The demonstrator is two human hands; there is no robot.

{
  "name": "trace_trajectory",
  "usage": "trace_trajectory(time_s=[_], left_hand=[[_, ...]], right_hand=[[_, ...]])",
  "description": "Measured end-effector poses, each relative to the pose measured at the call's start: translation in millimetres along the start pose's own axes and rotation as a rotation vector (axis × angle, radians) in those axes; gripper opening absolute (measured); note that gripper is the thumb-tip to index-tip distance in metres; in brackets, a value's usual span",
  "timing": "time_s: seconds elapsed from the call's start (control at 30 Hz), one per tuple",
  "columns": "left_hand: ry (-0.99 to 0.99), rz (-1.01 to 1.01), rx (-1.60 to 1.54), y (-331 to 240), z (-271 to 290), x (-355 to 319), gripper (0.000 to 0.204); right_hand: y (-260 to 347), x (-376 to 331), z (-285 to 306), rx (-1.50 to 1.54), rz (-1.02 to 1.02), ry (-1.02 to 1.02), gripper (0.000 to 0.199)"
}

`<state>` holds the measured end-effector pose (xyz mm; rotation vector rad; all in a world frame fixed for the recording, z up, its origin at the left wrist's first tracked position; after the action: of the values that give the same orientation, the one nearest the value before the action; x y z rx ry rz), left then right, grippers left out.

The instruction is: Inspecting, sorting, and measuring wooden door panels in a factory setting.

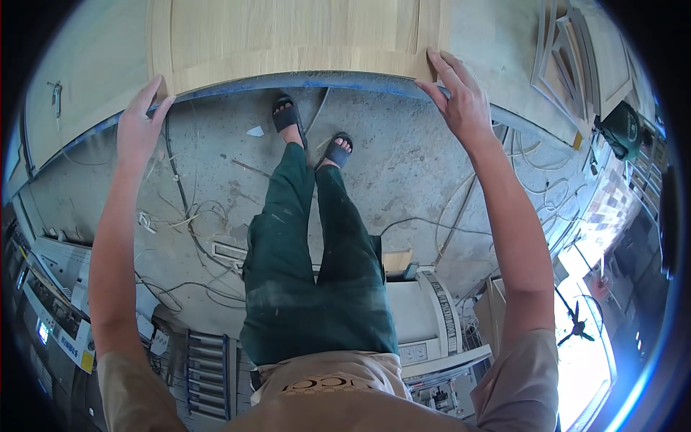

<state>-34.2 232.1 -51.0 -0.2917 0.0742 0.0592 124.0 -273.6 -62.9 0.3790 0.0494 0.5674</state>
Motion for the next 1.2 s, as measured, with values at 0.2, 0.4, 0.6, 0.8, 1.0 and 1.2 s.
trace_trajectory(time_s=[0.2, 0.4, 0.6, 0.8, 1.0, 1.2], left_hand=[[0.005, 0.057, 0.000, -6.8, 3.5, -4.2, 0.048], [-0.104, 0.238, -0.398, -6.1, -5.0, -2.2, 0.052], [0.029, 0.358, -0.359, -14.5, -2.0, 8.6, 0.051], [-0.080, 0.440, -0.584, 11.7, -5.1, 6.3, 0.046], [-0.098, 0.564, -0.500, 1.4, -4.7, 21.6, 0.048], [-0.134, 0.622, -0.471, 0.6, -0.1, 26.2, 0.045]], right_hand=[[3.1, -7.8, -7.6, -0.030, -0.021, -0.055, 0.053], [3.4, -12.3, -4.0, -0.032, -0.131, -0.070, 0.051], [6.6, -10.2, 7.1, 0.048, -0.233, -0.013, 0.054], [13.5, -6.3, 15.6, 0.126, -0.253, 0.024, 0.055], [15.4, -6.3, 19.4, 0.145, -0.268, 0.056, 0.057], [17.4, -2.9, 14.8, 0.129, -0.281, 0.033, 0.056]])
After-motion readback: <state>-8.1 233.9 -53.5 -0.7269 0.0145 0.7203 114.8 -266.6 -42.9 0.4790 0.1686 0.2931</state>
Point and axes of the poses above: each hand's wrist, its own x-axis towards the middle knuckle, its own z-axis out of the back of the hand, y = z × x, the point moved 3 cm from there along x, towards the middle knuckle, and after that the axes turned 9 degrees about -z, right-handed, at the moved point
